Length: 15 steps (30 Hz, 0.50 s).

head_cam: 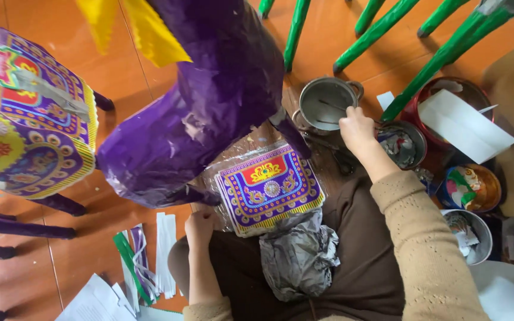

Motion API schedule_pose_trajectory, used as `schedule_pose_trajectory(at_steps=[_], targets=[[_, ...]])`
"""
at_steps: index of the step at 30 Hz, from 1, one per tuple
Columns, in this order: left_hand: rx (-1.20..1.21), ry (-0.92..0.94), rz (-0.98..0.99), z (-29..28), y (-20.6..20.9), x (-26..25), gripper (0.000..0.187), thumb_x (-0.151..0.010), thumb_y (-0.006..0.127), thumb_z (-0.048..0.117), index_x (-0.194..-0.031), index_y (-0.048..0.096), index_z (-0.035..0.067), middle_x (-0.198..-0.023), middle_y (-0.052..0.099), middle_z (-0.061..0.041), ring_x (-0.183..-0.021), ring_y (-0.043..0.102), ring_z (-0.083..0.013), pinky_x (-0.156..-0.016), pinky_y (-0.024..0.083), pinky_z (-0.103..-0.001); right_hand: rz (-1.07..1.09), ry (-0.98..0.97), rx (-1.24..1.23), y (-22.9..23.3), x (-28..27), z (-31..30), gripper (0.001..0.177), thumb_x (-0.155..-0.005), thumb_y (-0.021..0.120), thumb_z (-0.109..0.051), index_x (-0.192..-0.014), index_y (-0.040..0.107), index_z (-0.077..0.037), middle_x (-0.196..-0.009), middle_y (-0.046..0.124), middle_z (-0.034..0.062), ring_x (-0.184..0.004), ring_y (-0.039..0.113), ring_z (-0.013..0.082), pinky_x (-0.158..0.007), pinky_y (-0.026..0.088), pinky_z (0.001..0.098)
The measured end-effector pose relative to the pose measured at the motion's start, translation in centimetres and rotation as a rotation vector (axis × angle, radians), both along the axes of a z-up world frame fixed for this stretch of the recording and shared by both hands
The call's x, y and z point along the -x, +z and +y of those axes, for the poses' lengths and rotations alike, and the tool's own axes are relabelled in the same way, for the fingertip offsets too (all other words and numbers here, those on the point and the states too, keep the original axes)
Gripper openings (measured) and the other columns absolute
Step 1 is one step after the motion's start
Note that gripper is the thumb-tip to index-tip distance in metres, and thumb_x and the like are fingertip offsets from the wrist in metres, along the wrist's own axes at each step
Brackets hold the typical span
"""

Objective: Decorating paper horse figures with colorful paper strips and patterns

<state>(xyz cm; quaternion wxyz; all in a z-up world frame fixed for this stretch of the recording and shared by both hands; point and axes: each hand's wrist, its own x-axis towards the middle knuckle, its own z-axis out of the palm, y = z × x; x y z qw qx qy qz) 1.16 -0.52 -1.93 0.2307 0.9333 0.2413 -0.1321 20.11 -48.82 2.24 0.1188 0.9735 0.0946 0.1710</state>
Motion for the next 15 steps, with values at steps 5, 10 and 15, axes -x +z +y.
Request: schedule_pose_trajectory(at_steps=[5,10,15], targets=[[0.108,-0.102,0.023,-4.2,3.4,-0.9,0.024,-0.079,0.066,0.041,-0.094,0.075,0.023,-0.082,0.073,-0.007,-0.092,0.069,-0.0316,-0.081,0.054,-0.046,0.215,-0.167,-0.272,2.1,3.0,-0.2,0.015,-0.087,0.061,-0.027,-0.085,0.072,-0.017,-0.087,0.054,0.0070,-0.089,0.061,0.0304,-0.063,0.056,0.0458],[0.262,-0.372,-0.142,-9.8,-1.9,-1.9,0.052,-0.079,0.072,0.027,-0.129,0.060,0.021,-0.121,0.066,-0.013,-0.111,0.063,-0.0351,-0.088,0.053,-0.049,0.396,-0.247,-0.685,-2.5,5.4,-0.4,0.018,-0.098,0.056,-0.027,-0.099,0.073,-0.020,-0.081,0.063,0.0096,-0.083,0.067,0.0351,-0.070,0.056,0.0484],[-0.184,-0.681,-0.080,-10.9,-6.8,-1.3,0.119,-0.057,0.090,0.040,-0.151,0.024,0.010,-0.157,0.018,-0.021,-0.141,0.018,-0.0494,-0.105,0.037,-0.064,0.613,-0.372,-1.600,3.1,9.0,2.2,0.023,-0.101,0.047,-0.015,-0.115,0.065,-0.010,-0.072,0.064,0.0011,-0.056,0.055,0.0027,-0.048,0.050,0.0140]])
